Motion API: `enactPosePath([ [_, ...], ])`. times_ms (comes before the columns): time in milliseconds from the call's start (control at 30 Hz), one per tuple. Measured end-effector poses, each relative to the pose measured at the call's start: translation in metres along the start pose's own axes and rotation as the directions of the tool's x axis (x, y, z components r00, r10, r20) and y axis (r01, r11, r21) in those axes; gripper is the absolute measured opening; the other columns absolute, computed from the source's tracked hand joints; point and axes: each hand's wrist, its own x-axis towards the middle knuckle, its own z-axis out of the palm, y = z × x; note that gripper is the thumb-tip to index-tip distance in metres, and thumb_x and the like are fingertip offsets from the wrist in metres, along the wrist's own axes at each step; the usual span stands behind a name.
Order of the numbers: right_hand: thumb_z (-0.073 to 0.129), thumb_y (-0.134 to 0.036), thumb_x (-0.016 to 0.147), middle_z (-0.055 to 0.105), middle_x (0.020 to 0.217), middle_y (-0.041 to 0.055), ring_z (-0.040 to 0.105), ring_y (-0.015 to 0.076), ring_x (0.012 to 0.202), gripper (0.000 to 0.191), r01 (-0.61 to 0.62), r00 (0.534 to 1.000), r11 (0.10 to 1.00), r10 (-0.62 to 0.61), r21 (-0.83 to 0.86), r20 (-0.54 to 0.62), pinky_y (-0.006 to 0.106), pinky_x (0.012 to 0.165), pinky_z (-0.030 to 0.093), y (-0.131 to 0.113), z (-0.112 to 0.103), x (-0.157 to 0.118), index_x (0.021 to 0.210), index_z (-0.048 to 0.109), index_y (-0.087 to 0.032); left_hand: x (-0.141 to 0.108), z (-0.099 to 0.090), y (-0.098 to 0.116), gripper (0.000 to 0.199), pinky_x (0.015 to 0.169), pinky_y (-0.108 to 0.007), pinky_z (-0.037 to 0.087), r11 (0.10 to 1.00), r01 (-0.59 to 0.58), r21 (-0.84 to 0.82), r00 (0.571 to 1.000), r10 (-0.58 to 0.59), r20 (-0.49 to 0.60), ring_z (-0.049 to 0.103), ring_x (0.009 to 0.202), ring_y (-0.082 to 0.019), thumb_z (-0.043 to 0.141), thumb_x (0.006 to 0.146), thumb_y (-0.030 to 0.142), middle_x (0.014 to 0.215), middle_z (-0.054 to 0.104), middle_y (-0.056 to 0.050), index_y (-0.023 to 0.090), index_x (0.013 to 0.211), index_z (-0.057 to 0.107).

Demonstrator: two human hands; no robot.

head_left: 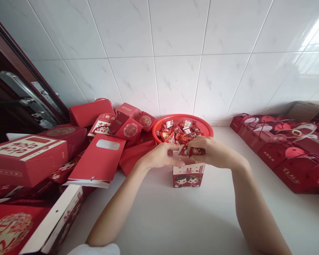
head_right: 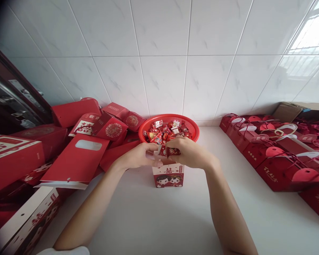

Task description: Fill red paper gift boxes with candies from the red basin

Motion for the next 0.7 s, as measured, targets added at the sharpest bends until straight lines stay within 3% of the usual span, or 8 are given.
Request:
enactPosePath([
  [100,0.058,-0.016,0.086,0.064,0.083,0.0043,0.055,0.0167,0.072,0.012,0.008,1.0,1.0,-0.008,-0.008,-0.019,0.029,0.062,0.042,-0.002,-0.003,-0.002,0.075,0.06,-0.02,0.0,0.0,0.002,0.048,0.099,-0.036,0.046,1.0,-0.003,-0.021,1.0,0.003,0.029,0.063,0.113,-0.028,0.085,0.071,0.04,0.113,0.075,-0.005,0.025,0.116,0.075],
  [233,0.06,-0.022,0.089,0.067,0.084,0.004,0.056,0.015,0.068,0.008,-0.002,0.972,0.997,0.02,0.075,-0.236,0.028,0.062,0.044,-0.008,-0.011,-0.01,0.083,0.064,-0.021,-0.001,0.001,0.003,0.061,0.097,-0.04,0.048,0.994,0.11,-0.017,0.994,-0.11,-0.01,0.068,0.106,-0.029,0.086,0.07,0.038,0.106,0.077,-0.005,0.027,0.128,0.071],
  [300,0.061,-0.026,0.09,0.067,0.078,0.0026,0.054,0.0137,0.063,0.007,-0.025,0.955,0.992,0.061,0.125,-0.291,0.027,0.058,0.043,-0.009,-0.014,-0.012,0.087,0.065,-0.021,-0.001,0.002,0.002,0.062,0.099,-0.041,0.048,0.991,0.134,-0.026,0.991,-0.135,-0.014,0.068,0.108,-0.03,0.086,0.07,0.038,0.106,0.077,-0.005,0.028,0.129,0.07],
  [367,0.062,-0.03,0.089,0.064,0.074,0.0014,0.051,0.0124,0.06,0.011,-0.029,0.963,0.985,0.073,0.171,-0.259,0.025,0.055,0.041,-0.007,-0.014,-0.012,0.088,0.065,-0.02,0.0,0.002,0.001,0.063,0.103,-0.042,0.046,0.991,0.127,-0.037,0.992,-0.128,-0.019,0.067,0.114,-0.031,0.087,0.069,0.038,0.112,0.077,-0.005,0.028,0.129,0.07],
  [467,0.063,-0.031,0.087,0.061,0.069,-0.0003,0.048,0.0114,0.058,0.011,-0.042,0.994,0.98,0.06,0.196,-0.088,0.024,0.052,0.037,-0.002,-0.007,-0.005,0.086,0.064,-0.019,0.001,0.001,-0.002,0.066,0.107,-0.042,0.045,0.993,0.106,-0.047,0.994,-0.106,-0.009,0.062,0.123,-0.032,0.088,0.067,0.039,0.128,0.072,-0.007,0.028,0.13,0.069],
  [533,0.064,-0.03,0.087,0.057,0.065,-0.0013,0.046,0.0111,0.057,0.013,-0.066,0.997,0.984,0.073,0.167,-0.038,0.024,0.051,0.035,0.0,-0.003,0.0,0.081,0.061,-0.019,0.001,0.0,-0.003,0.068,0.107,-0.042,0.045,0.994,0.1,-0.033,0.995,-0.1,-0.002,0.061,0.124,-0.031,0.089,0.066,0.039,0.135,0.068,-0.007,0.027,0.13,0.069],
  [700,0.061,-0.037,0.089,0.052,0.063,-0.002,0.045,0.0115,0.056,0.019,0.006,0.945,0.934,0.111,0.357,-0.307,0.026,0.051,0.037,-0.009,-0.003,-0.001,0.083,0.058,-0.02,0.0,0.001,-0.004,0.068,0.107,-0.044,0.046,0.989,0.146,-0.029,0.989,-0.146,-0.014,0.063,0.121,-0.031,0.087,0.067,0.044,0.134,0.069,-0.007,0.027,0.13,0.069],
])
